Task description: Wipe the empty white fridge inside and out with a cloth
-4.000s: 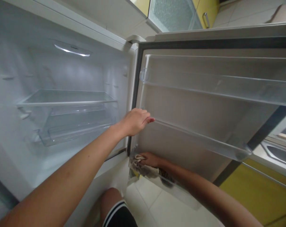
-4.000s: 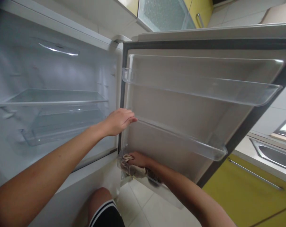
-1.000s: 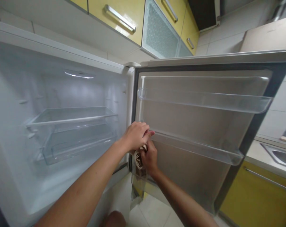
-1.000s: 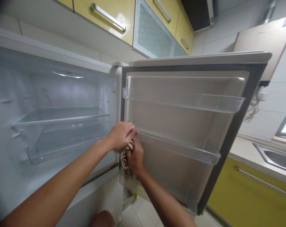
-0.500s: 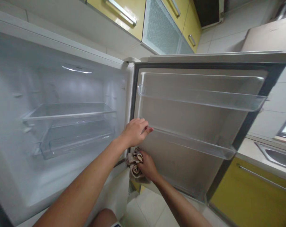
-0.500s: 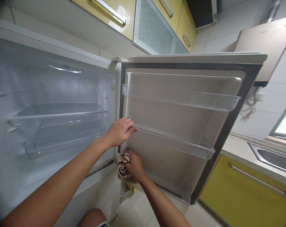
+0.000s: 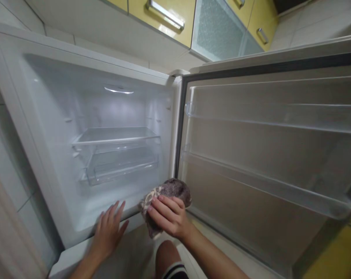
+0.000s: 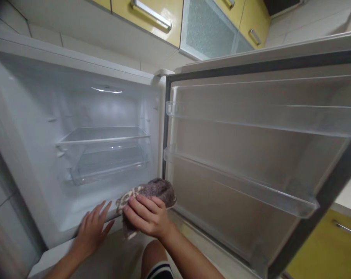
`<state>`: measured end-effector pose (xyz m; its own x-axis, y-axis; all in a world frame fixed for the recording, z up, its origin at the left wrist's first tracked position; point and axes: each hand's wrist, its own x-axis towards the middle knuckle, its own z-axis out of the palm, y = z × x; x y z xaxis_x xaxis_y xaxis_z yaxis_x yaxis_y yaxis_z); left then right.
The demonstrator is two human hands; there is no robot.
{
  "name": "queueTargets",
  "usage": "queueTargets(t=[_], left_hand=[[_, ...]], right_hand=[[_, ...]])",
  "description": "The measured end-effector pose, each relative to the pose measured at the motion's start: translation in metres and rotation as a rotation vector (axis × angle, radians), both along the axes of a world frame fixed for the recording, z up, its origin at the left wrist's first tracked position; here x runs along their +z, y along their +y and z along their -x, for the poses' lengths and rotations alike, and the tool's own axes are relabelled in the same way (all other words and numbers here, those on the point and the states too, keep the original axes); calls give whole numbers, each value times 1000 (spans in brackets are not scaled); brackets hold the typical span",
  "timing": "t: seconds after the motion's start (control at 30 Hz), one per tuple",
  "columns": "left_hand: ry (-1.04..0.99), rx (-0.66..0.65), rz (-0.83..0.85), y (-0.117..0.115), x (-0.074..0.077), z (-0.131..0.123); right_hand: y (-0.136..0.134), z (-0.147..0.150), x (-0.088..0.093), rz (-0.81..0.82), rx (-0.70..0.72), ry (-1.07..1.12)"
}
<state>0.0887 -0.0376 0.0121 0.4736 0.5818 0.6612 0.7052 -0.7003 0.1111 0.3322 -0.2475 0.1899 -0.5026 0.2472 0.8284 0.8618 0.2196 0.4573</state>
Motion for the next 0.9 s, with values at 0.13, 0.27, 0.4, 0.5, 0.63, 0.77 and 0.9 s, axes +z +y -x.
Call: queueTargets(t=[0.13, 0.27, 0.4, 0.5, 0.63, 0.77, 0.9], left_hand=[[120, 29, -181, 19, -47, 80], [183, 15, -271, 19, -33, 101], [177, 28, -302, 16, -24, 95], [183, 37, -281, 14, -24, 93], [200, 49, -276, 12, -22, 94], [199, 50, -264, 14, -23, 94], [178, 27, -247, 14, -29, 98]], right_hand=[[99, 22, -41, 280, -64, 243], [174, 25, -91, 954, -329, 606], [202, 9, -110, 1085, -316, 664], [219, 2, -106, 1033, -378, 698], [243, 27, -105, 936, -499, 727], [239, 77, -112, 929, -374, 636], [201, 96, -120, 972, -171, 571]])
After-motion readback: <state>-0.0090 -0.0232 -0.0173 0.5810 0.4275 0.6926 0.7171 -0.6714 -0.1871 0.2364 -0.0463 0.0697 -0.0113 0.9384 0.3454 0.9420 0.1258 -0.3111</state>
